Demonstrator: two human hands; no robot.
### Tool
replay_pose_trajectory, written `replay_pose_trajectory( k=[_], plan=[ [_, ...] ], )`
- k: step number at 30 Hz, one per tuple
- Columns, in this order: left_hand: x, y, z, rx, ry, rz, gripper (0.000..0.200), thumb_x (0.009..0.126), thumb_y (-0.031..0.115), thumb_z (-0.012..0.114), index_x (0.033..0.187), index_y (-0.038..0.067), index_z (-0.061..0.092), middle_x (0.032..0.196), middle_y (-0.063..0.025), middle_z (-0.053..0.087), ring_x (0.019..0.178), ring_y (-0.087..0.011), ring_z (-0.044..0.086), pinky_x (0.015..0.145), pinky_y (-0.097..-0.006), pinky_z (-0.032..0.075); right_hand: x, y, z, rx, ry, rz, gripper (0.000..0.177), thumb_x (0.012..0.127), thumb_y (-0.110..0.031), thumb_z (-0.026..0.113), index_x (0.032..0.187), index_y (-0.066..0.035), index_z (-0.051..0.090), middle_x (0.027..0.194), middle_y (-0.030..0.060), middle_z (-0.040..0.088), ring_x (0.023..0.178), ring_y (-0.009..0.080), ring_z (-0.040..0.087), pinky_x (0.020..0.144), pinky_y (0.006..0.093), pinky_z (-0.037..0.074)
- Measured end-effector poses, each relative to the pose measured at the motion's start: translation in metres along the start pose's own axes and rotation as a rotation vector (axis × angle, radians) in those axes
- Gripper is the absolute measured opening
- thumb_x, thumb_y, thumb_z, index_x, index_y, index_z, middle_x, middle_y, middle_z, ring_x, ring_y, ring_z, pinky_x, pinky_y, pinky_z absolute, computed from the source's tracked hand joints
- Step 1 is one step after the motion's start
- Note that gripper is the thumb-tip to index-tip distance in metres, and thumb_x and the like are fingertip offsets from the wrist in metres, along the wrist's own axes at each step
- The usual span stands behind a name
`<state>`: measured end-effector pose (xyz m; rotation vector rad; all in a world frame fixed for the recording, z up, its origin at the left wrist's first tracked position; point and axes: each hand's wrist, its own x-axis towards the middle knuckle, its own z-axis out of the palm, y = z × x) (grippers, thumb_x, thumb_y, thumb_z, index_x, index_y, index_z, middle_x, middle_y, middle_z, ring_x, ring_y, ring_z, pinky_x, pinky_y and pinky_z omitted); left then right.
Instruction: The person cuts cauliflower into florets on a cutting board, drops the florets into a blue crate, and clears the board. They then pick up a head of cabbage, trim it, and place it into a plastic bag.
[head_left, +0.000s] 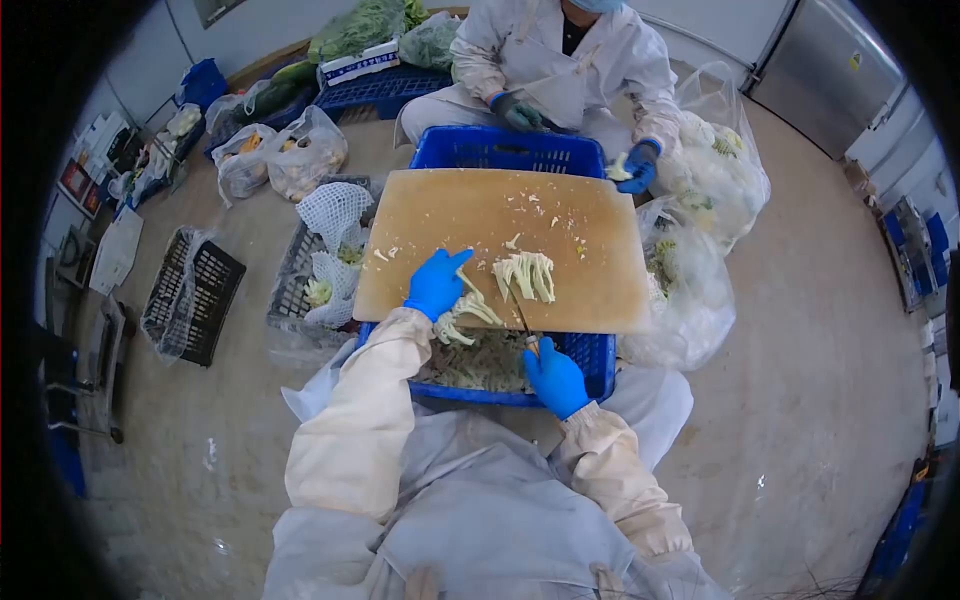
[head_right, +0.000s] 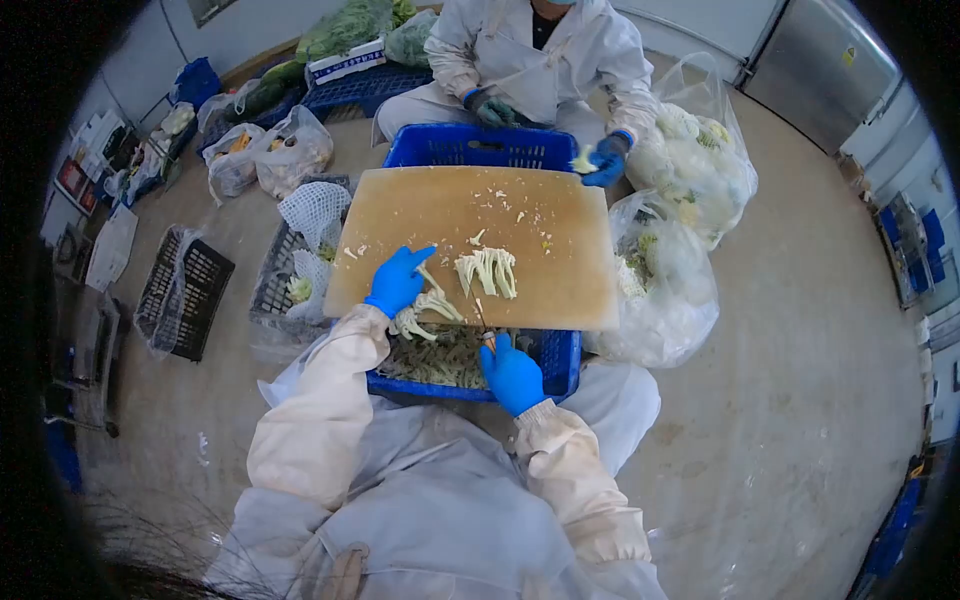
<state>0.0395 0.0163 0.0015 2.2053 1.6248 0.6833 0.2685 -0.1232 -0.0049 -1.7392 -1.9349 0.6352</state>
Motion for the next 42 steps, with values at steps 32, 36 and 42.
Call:
replay_pose_trajectory(
  k=[32, 36, 42],
  plan=[
    [0.015, 0.024, 0.026, -0.326, 0.041, 0.123, 0.013, 0.074, 0.012, 0.064, 0.083, 0.004, 0.062, 0.081, -0.0126, 0.061, 0.074, -0.0276, 0.059, 0.068, -0.0345, 0.047, -0.017, 0.002, -0.012, 0.106, -0.011, -0.066, 0.027, 0.087, -0.030, 0.050, 0.091, -0.003, 0.045, 0.063, 0.0223, 0.057, 0.058, 0.0398, 0.057, 0.050, 0.0496, 0.043],
    [0.013, 0.027, 0.029, -0.398, 0.093, 0.152, 0.013, 0.070, 0.006, 0.066, 0.082, 0.003, 0.061, 0.078, -0.0107, 0.059, 0.071, -0.0243, 0.058, 0.065, -0.0333, 0.046, -0.018, 0.008, -0.005, 0.153, -0.006, -0.105, 0.028, 0.087, -0.031, 0.050, 0.091, -0.004, 0.045, 0.062, 0.0218, 0.057, 0.055, 0.0394, 0.057, 0.048, 0.0491, 0.044],
    [0.011, 0.030, 0.028, -0.360, 0.053, 0.263, 0.013, 0.071, 0.006, 0.065, 0.083, 0.004, 0.062, 0.079, -0.0104, 0.059, 0.075, -0.0260, 0.058, 0.069, -0.0335, 0.046, -0.020, -0.001, -0.009, -0.028, -0.030, -0.041, 0.028, 0.087, -0.031, 0.050, 0.090, -0.003, 0.046, 0.060, 0.0206, 0.058, 0.054, 0.0382, 0.058, 0.047, 0.0482, 0.045]
  ],
)
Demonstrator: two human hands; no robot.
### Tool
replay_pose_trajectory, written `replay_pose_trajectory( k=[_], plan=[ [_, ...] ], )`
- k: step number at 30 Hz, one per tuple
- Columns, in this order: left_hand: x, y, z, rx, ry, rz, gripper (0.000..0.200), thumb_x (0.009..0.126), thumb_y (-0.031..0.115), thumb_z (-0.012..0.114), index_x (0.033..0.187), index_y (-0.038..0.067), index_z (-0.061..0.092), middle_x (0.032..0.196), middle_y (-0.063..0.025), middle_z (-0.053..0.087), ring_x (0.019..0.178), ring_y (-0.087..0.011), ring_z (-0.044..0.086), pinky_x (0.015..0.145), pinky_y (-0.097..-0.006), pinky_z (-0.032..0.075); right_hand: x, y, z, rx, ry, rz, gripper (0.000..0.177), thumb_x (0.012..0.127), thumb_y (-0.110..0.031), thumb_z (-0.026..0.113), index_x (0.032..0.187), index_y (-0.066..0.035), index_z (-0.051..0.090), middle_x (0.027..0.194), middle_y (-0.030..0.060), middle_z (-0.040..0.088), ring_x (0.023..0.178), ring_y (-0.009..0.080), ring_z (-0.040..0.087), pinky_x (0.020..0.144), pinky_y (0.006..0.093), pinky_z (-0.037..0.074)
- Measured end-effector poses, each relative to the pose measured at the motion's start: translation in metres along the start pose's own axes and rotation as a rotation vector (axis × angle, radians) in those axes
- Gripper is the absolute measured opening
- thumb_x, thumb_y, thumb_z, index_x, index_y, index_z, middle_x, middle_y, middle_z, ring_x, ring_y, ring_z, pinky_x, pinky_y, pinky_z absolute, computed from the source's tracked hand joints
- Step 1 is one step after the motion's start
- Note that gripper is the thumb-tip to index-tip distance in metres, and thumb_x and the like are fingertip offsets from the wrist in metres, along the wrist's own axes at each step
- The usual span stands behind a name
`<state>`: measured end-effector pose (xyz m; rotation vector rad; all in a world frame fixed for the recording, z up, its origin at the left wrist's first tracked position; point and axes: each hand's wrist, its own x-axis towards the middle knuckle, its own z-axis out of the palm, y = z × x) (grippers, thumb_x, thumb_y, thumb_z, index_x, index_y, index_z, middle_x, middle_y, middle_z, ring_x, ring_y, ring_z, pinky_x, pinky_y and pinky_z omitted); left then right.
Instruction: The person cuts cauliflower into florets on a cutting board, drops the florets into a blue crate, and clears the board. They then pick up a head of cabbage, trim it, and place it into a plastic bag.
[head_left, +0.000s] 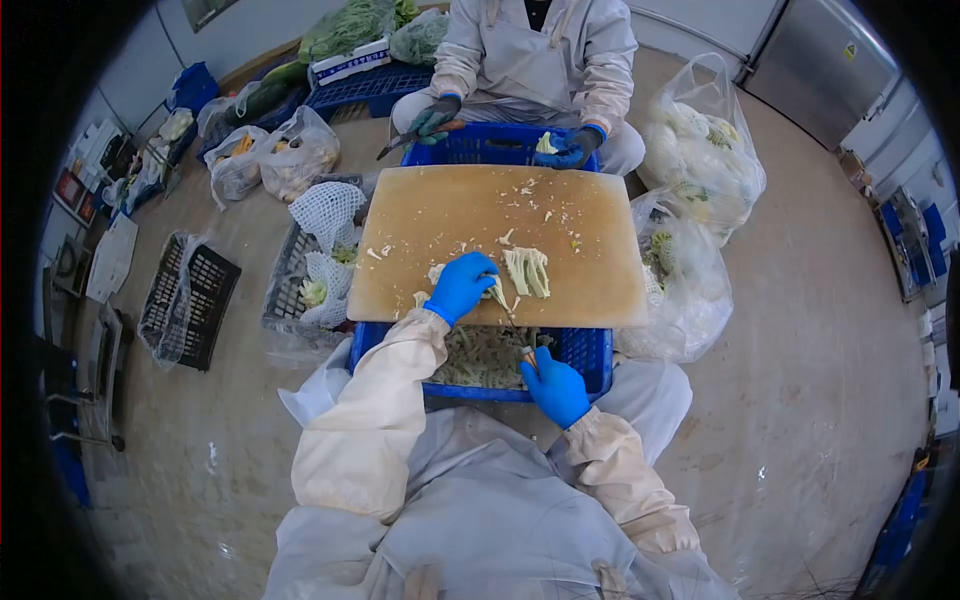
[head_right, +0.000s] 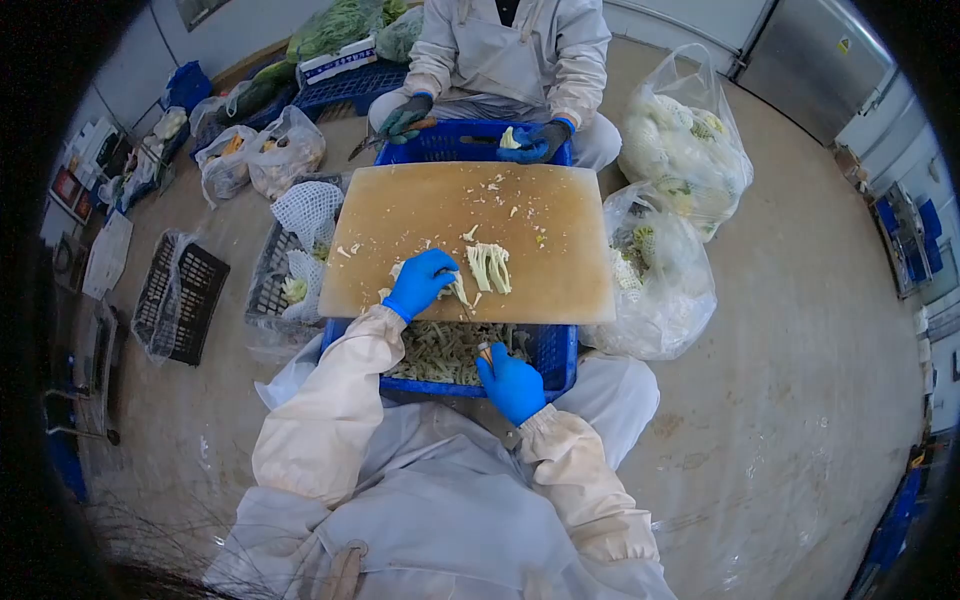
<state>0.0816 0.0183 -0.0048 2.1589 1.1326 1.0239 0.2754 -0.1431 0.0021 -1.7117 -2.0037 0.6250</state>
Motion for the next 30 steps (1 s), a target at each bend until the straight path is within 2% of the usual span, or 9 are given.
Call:
replay_pose_trajectory(
  k=[7, 9, 13, 15, 19, 21, 23, 25, 30],
  plan=[
    [0.000, 0.005, 0.004, 0.064, -0.043, 0.076, 0.017, 0.071, 0.004, 0.063, 0.088, 0.006, 0.064, 0.083, -0.0106, 0.061, 0.079, -0.0281, 0.057, 0.072, -0.0358, 0.046, 0.022, -0.003, 0.006, -0.137, -0.019, -0.015, 0.029, 0.088, -0.031, 0.049, 0.090, -0.002, 0.045, 0.059, 0.0208, 0.058, 0.052, 0.0378, 0.057, 0.045, 0.0482, 0.044],
    [-0.001, 0.001, 0.006, 0.113, -0.027, 0.067, 0.018, 0.072, 0.003, 0.061, 0.089, 0.007, 0.064, 0.087, -0.0102, 0.062, 0.081, -0.0290, 0.057, 0.073, -0.0362, 0.047, 0.020, 0.006, 0.022, 0.022, -0.007, 0.008, 0.030, 0.088, -0.032, 0.048, 0.088, -0.002, 0.046, 0.058, 0.0215, 0.057, 0.052, 0.0383, 0.057, 0.045, 0.0486, 0.044],
    [-0.001, -0.010, 0.006, 0.125, -0.023, 0.057, 0.019, 0.073, 0.003, 0.058, 0.091, 0.008, 0.063, 0.090, -0.0094, 0.062, 0.085, -0.0294, 0.056, 0.079, -0.0378, 0.045, -0.022, 0.014, 0.007, 0.039, -0.025, 0.035, 0.029, 0.089, -0.030, 0.049, 0.087, -0.001, 0.045, 0.059, 0.0223, 0.057, 0.053, 0.0389, 0.057, 0.046, 0.0490, 0.043],
    [0.005, -0.007, 0.005, 0.231, 0.022, 0.114, 0.024, 0.073, 0.002, 0.057, 0.096, 0.009, 0.063, 0.097, -0.0094, 0.061, 0.092, -0.0295, 0.055, 0.085, -0.0400, 0.042, -0.035, 0.013, -0.008, 0.084, -0.006, 0.015, 0.027, 0.088, -0.028, 0.050, 0.087, -0.002, 0.045, 0.060, 0.0223, 0.057, 0.053, 0.0391, 0.057, 0.046, 0.0490, 0.043],
    [0.034, 0.021, 0.020, 0.228, 0.134, 0.126, 0.026, 0.072, 0.004, 0.057, 0.096, 0.011, 0.064, 0.099, -0.0097, 0.061, 0.094, -0.0303, 0.054, 0.083, -0.0419, 0.043, -0.014, 0.009, -0.027, 0.109, 0.160, 0.081, 0.024, 0.088, -0.026, 0.050, 0.087, -0.002, 0.045, 0.060, 0.0216, 0.057, 0.055, 0.0386, 0.057, 0.047, 0.0486, 0.043],
    [0.046, 0.018, 0.034, 0.260, 0.062, 0.191, 0.033, 0.073, 0.004, 0.059, 0.105, 0.011, 0.061, 0.107, -0.0098, 0.059, 0.100, -0.0306, 0.052, 0.089, -0.0409, 0.041, -0.005, 0.017, -0.027, 0.096, 0.168, 0.055, 0.024, 0.088, -0.026, 0.050, 0.088, -0.002, 0.045, 0.061, 0.0221, 0.057, 0.056, 0.0394, 0.058, 0.049, 0.0491, 0.043],
    [0.052, 0.012, 0.045, 0.284, 0.034, 0.180, 0.032, 0.073, 0.006, 0.060, 0.105, 0.013, 0.062, 0.106, -0.0096, 0.059, 0.099, -0.0298, 0.053, 0.087, -0.0399, 0.042, 0.000, 0.031, -0.021, 0.049, 0.138, 0.048, 0.025, 0.089, -0.027, 0.050, 0.089, -0.002, 0.044, 0.062, 0.0227, 0.057, 0.057, 0.0406, 0.057, 0.049, 0.0500, 0.043],
    [0.057, 0.014, 0.050, 0.225, -0.144, 0.009, 0.031, 0.075, 0.008, 0.060, 0.105, 0.015, 0.063, 0.106, -0.0096, 0.059, 0.096, -0.0291, 0.055, 0.083, -0.0391, 0.044, -0.001, 0.041, -0.020, 0.021, 0.147, 0.073, 0.026, 0.089, -0.027, 0.049, 0.089, -0.002, 0.043, 0.062, 0.0230, 0.057, 0.057, 0.0410, 0.057, 0.049, 0.0502, 0.043],
    [0.061, 0.021, 0.065, 0.208, -0.147, -0.021, 0.026, 0.077, 0.011, 0.060, 0.102, 0.016, 0.064, 0.098, -0.0095, 0.060, 0.090, -0.0292, 0.056, 0.080, -0.0392, 0.044, -0.004, 0.041, -0.027, 0.030, 0.195, 0.057, 0.027, 0.089, -0.028, 0.048, 0.089, -0.002, 0.043, 0.061, 0.0230, 0.057, 0.056, 0.0409, 0.057, 0.049, 0.0502, 0.042]
  ],
)
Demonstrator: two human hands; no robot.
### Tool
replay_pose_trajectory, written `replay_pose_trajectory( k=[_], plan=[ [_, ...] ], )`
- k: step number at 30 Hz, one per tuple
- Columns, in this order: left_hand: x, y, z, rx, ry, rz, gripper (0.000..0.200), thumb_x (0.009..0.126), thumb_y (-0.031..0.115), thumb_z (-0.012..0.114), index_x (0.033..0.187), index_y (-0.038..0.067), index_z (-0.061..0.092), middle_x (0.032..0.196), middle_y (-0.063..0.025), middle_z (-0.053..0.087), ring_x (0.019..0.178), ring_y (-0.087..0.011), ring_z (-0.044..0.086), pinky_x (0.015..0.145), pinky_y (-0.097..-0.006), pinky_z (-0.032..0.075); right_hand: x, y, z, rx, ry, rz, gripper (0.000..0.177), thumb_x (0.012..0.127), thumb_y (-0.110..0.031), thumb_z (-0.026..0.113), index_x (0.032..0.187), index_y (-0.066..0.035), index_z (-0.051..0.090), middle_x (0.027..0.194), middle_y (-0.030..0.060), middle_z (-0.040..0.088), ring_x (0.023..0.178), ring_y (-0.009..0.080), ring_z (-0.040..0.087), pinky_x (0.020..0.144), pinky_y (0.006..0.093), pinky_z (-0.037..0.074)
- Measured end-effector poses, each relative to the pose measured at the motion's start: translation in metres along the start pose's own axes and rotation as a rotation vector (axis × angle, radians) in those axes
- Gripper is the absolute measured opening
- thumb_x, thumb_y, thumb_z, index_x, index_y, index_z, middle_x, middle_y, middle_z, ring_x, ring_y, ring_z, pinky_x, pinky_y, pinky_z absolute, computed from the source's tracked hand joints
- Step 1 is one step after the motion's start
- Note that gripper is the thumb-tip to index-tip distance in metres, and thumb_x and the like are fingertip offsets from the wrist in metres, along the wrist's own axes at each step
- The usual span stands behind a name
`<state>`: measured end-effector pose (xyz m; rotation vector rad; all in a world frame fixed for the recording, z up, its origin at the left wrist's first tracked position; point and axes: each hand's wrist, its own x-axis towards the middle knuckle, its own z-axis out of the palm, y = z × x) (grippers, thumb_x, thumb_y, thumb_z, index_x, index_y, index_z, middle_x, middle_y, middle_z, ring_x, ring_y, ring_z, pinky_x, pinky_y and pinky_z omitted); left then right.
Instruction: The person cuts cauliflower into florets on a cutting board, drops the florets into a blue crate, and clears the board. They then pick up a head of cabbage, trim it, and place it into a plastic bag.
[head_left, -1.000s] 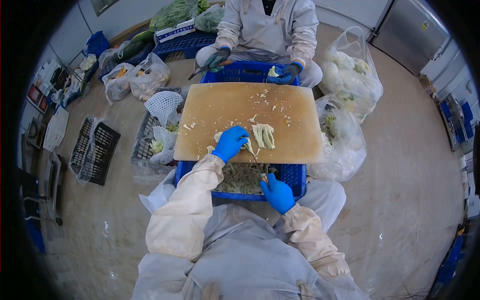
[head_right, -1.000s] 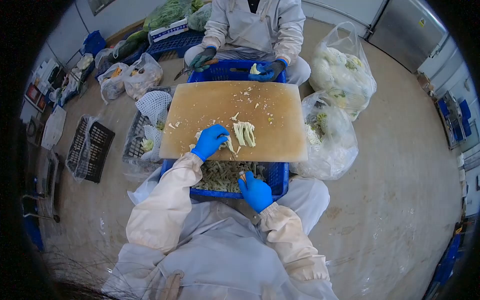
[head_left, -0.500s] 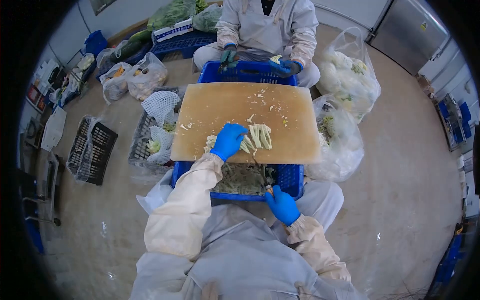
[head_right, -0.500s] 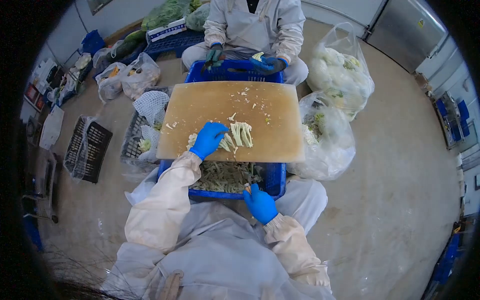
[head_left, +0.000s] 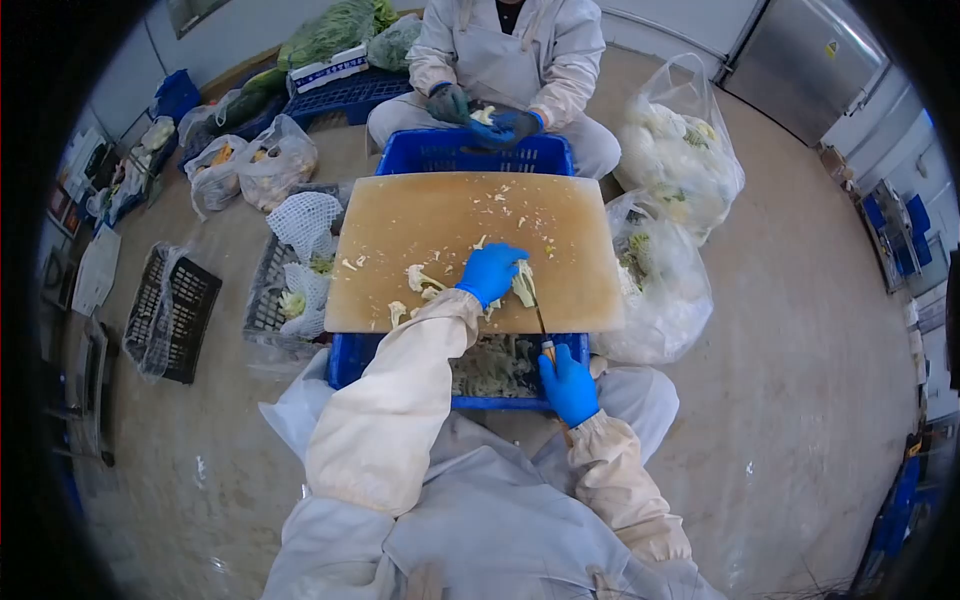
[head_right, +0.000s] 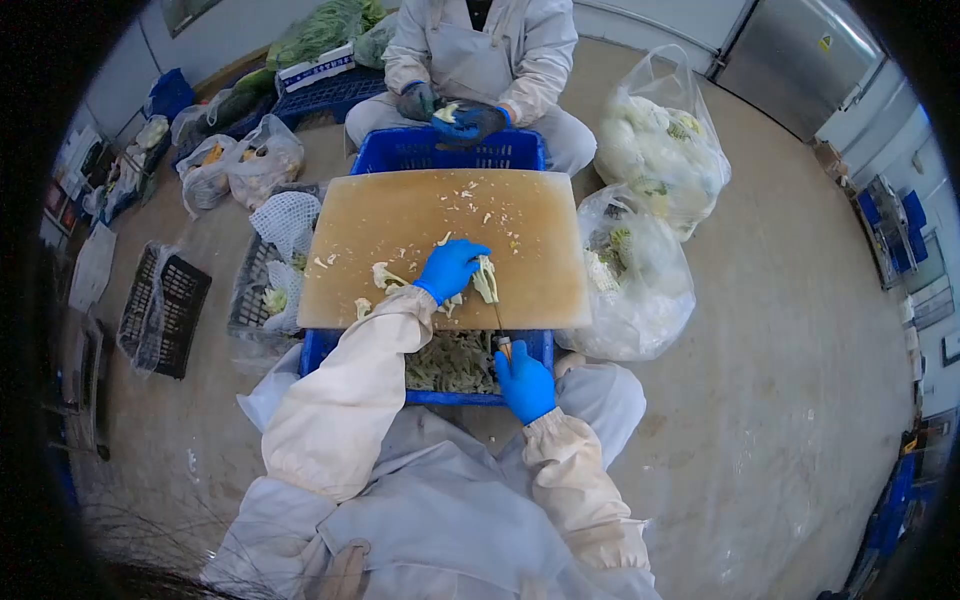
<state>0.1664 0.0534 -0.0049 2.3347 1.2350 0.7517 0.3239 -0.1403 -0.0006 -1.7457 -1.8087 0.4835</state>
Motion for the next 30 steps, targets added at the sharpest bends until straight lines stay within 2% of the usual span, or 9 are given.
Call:
replay_pose_trajectory(
  k=[4, 10, 20, 22, 30],
  plan=[
    [0.005, 0.001, 0.005, 0.003, 0.017, 0.016, 0.024, 0.077, 0.011, 0.060, 0.099, 0.015, 0.065, 0.090, -0.0097, 0.058, 0.089, -0.0296, 0.055, 0.079, -0.0395, 0.044, 0.001, 0.004, 0.001, -0.007, 0.013, -0.030, 0.026, 0.088, -0.028, 0.049, 0.088, -0.002, 0.043, 0.059, 0.0219, 0.056, 0.055, 0.0401, 0.056, 0.049, 0.0494, 0.042],
    [0.006, 0.003, 0.008, 0.020, 0.006, 0.024, 0.024, 0.076, 0.011, 0.059, 0.099, 0.016, 0.065, 0.087, -0.0094, 0.057, 0.086, -0.0295, 0.055, 0.076, -0.0397, 0.044, 0.002, 0.006, -0.002, -0.026, 0.012, -0.043, 0.025, 0.088, -0.028, 0.050, 0.087, -0.003, 0.043, 0.057, 0.0214, 0.055, 0.053, 0.0395, 0.056, 0.048, 0.0492, 0.042],
    [0.006, 0.002, 0.012, 0.022, 0.044, 0.054, 0.023, 0.074, 0.014, 0.060, 0.096, 0.020, 0.066, 0.086, -0.0084, 0.058, 0.085, -0.0288, 0.057, 0.072, -0.0410, 0.046, 0.003, 0.004, -0.003, -0.044, 0.004, -0.017, 0.026, 0.088, -0.029, 0.049, 0.085, -0.003, 0.043, 0.057, 0.0218, 0.055, 0.052, 0.0396, 0.056, 0.046, 0.0499, 0.042],
    [0.006, 0.004, 0.010, 0.014, 0.007, 0.034, 0.025, 0.076, 0.012, 0.059, 0.099, 0.016, 0.064, 0.087, -0.0090, 0.057, 0.085, -0.0291, 0.056, 0.075, -0.0397, 0.045, 0.003, 0.004, -0.003, -0.045, 0.004, -0.013, 0.026, 0.088, -0.029, 0.049, 0.085, -0.003, 0.043, 0.057, 0.0217, 0.055, 0.052, 0.0395, 0.056, 0.046, 0.0498, 0.042],
    [0.007, 0.004, 0.011, -0.002, 0.013, 0.060, 0.025, 0.076, 0.010, 0.059, 0.100, 0.015, 0.065, 0.090, -0.0094, 0.059, 0.086, -0.0293, 0.057, 0.076, -0.0398, 0.045, 0.002, 0.007, -0.006, -0.051, -0.005, 0.007, 0.026, 0.087, -0.029, 0.050, 0.087, -0.003, 0.044, 0.058, 0.0214, 0.056, 0.052, 0.0388, 0.056, 0.047, 0.0499, 0.043]
  ],
)
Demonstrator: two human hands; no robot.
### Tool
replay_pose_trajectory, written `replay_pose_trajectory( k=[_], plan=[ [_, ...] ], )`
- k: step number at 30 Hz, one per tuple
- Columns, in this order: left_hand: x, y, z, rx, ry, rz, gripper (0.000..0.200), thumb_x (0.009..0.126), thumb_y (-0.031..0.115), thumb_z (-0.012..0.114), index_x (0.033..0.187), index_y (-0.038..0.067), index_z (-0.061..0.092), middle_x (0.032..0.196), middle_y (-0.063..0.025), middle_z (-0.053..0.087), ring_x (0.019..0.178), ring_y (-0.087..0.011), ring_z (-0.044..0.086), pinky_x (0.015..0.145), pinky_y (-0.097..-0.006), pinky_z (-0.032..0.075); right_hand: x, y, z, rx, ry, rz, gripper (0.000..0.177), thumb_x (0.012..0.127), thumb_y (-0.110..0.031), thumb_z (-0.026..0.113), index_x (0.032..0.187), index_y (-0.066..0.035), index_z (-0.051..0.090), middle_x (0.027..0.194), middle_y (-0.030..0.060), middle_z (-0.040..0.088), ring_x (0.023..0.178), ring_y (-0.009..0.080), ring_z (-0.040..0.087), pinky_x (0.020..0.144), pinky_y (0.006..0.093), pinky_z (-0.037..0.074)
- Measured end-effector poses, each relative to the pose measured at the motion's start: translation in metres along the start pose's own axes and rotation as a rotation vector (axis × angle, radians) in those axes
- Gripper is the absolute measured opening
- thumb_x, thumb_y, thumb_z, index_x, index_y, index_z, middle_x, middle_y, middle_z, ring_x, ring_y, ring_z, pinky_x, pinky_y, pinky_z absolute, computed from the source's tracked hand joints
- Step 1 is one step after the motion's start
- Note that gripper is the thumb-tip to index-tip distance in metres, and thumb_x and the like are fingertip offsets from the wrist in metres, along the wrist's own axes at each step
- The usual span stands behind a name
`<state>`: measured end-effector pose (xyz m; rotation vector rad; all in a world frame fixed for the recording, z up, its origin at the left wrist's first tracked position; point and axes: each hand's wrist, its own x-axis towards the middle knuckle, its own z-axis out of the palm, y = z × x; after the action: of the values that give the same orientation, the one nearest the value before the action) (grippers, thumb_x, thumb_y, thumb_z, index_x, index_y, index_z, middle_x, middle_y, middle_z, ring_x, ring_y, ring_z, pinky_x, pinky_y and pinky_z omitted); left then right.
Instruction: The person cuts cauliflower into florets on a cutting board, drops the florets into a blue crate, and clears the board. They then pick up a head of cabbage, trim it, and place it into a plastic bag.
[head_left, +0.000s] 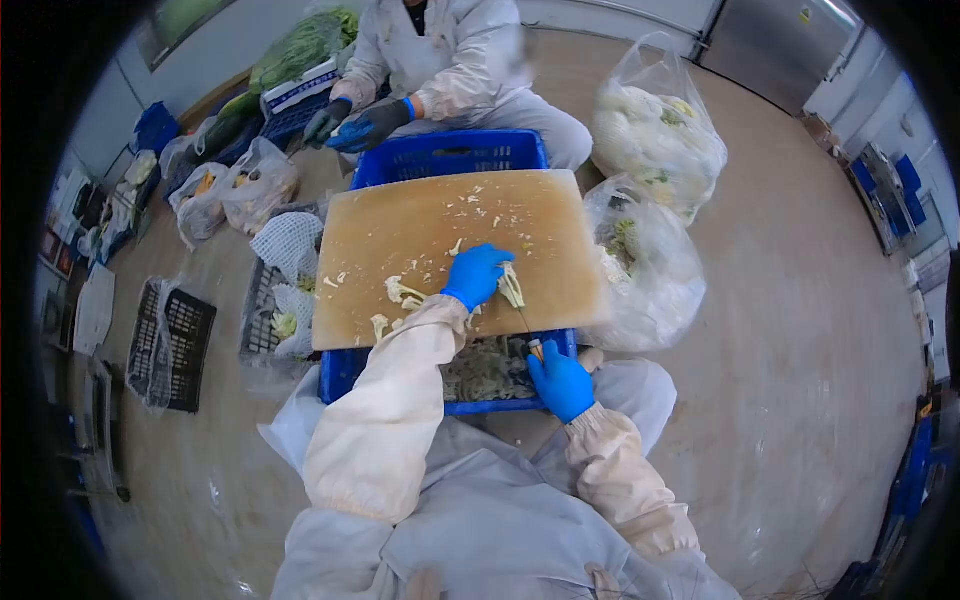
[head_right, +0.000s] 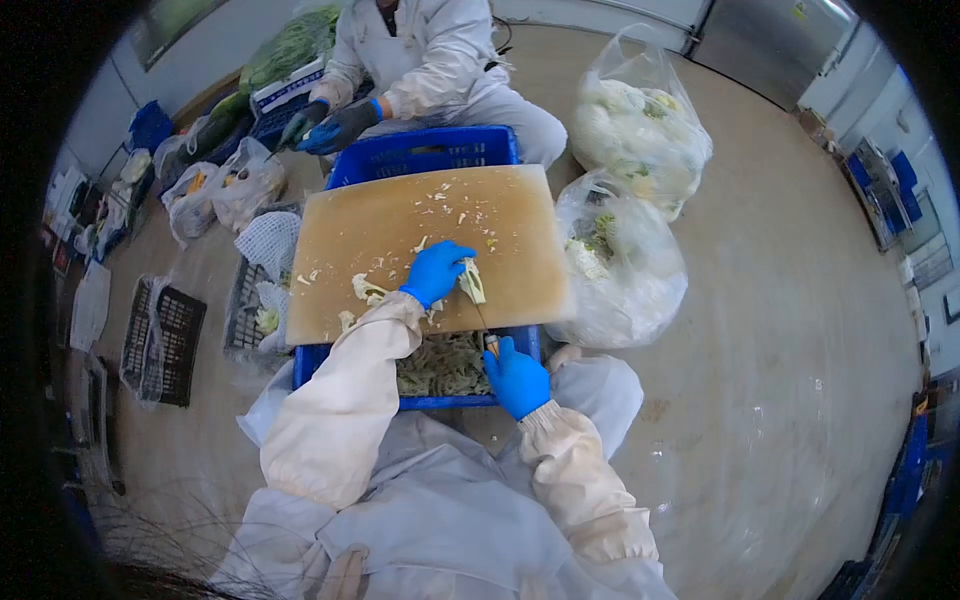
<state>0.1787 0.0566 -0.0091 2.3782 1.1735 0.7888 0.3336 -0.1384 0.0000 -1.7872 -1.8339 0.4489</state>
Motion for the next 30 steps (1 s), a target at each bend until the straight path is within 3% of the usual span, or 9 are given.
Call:
replay_pose_trajectory(
  k=[9, 15, 20, 22, 23, 25, 27, 28, 30],
  plan=[
    [0.000, 0.005, -0.001, 0.031, -0.037, 0.002, 0.026, 0.075, 0.009, 0.060, 0.100, 0.014, 0.065, 0.089, -0.0100, 0.060, 0.087, -0.0298, 0.056, 0.077, -0.0396, 0.045, 0.014, 0.012, 0.011, -0.036, -0.114, 0.058, 0.029, 0.087, -0.031, 0.049, 0.092, -0.003, 0.045, 0.062, 0.0207, 0.059, 0.057, 0.0372, 0.059, 0.050, 0.0487, 0.045],
    [0.004, 0.003, -0.006, 0.044, -0.063, -0.001, 0.029, 0.075, 0.012, 0.061, 0.103, 0.017, 0.065, 0.088, -0.0090, 0.061, 0.085, -0.0298, 0.056, 0.075, -0.0414, 0.045, -0.043, 0.003, -0.030, -0.055, -0.208, 0.145, 0.030, 0.087, -0.032, 0.050, 0.092, -0.003, 0.044, 0.062, 0.0207, 0.059, 0.055, 0.0381, 0.058, 0.049, 0.0485, 0.045],
    [0.001, 0.010, -0.042, -0.103, -0.119, -0.151, 0.035, 0.074, 0.014, 0.063, 0.109, 0.019, 0.063, 0.091, -0.0100, 0.062, 0.084, -0.0306, 0.056, 0.077, -0.0423, 0.045, -0.042, 0.002, -0.031, 0.117, -0.058, 0.165, 0.031, 0.087, -0.032, 0.049, 0.093, -0.002, 0.045, 0.061, 0.0218, 0.058, 0.055, 0.0390, 0.058, 0.049, 0.0490, 0.044],
    [-0.010, 0.008, -0.065, -0.053, 0.183, 0.112, 0.034, 0.077, 0.013, 0.062, 0.111, 0.014, 0.061, 0.097, -0.0126, 0.062, 0.088, -0.0308, 0.056, 0.081, -0.0393, 0.045, -0.026, 0.004, -0.025, 0.132, -0.013, 0.203, 0.035, 0.086, -0.027, 0.053, 0.110, -0.002, 0.048, 0.069, 0.0253, 0.058, 0.061, 0.0415, 0.058, 0.052, 0.0484, 0.044],
    [-0.019, 0.007, -0.079, -0.040, 0.186, 0.107, 0.034, 0.077, 0.013, 0.062, 0.111, 0.014, 0.061, 0.097, -0.0126, 0.062, 0.088, -0.0308, 0.056, 0.081, -0.0393, 0.045, -0.020, 0.004, -0.021, 0.141, -0.017, 0.193, 0.035, 0.086, -0.027, 0.053, 0.110, -0.002, 0.048, 0.069, 0.0253, 0.058, 0.061, 0.0415, 0.058, 0.052, 0.0484, 0.044],
    [-0.047, 0.001, -0.106, -0.005, 0.403, -0.023, 0.032, 0.081, 0.014, 0.061, 0.112, 0.008, 0.060, 0.103, -0.0148, 0.060, 0.094, -0.0295, 0.056, 0.085, -0.0372, 0.044, -0.008, 0.007, -0.016, 0.075, 0.003, 0.191, 0.032, 0.086, -0.026, 0.053, 0.107, -0.002, 0.049, 0.073, 0.0258, 0.059, 0.064, 0.0420, 0.058, 0.056, 0.0482, 0.045],
    [-0.085, -0.040, -0.112, -0.012, 0.455, -0.211, 0.032, 0.082, 0.017, 0.061, 0.111, 0.004, 0.059, 0.107, -0.0158, 0.059, 0.099, -0.0284, 0.055, 0.087, -0.0371, 0.043, 0.000, 0.016, -0.006, 0.056, -0.019, 0.186, 0.033, 0.086, -0.026, 0.054, 0.107, -0.001, 0.050, 0.075, 0.0249, 0.060, 0.066, 0.0417, 0.059, 0.058, 0.0477, 0.045],
    [-0.104, -0.062, -0.105, -0.006, 0.456, -0.215, 0.032, 0.082, 0.017, 0.061, 0.111, 0.004, 0.059, 0.107, -0.0158, 0.059, 0.099, -0.0284, 0.055, 0.087, -0.0371, 0.043, 0.003, 0.017, -0.004, 0.076, 0.029, 0.161, 0.031, 0.086, -0.029, 0.052, 0.101, -0.002, 0.049, 0.074, 0.0247, 0.060, 0.065, 0.0417, 0.058, 0.057, 0.0494, 0.045],
    [-0.128, -0.085, -0.095, 0.055, 0.473, -0.435, 0.034, 0.082, 0.019, 0.061, 0.112, 0.002, 0.058, 0.106, -0.0165, 0.059, 0.098, -0.0290, 0.055, 0.087, -0.0379, 0.042, 0.013, 0.019, 0.006, 0.124, 0.058, 0.121, 0.030, 0.086, -0.032, 0.050, 0.096, -0.003, 0.049, 0.073, 0.0240, 0.060, 0.066, 0.0408, 0.059, 0.059, 0.0506, 0.046]
  ],
)
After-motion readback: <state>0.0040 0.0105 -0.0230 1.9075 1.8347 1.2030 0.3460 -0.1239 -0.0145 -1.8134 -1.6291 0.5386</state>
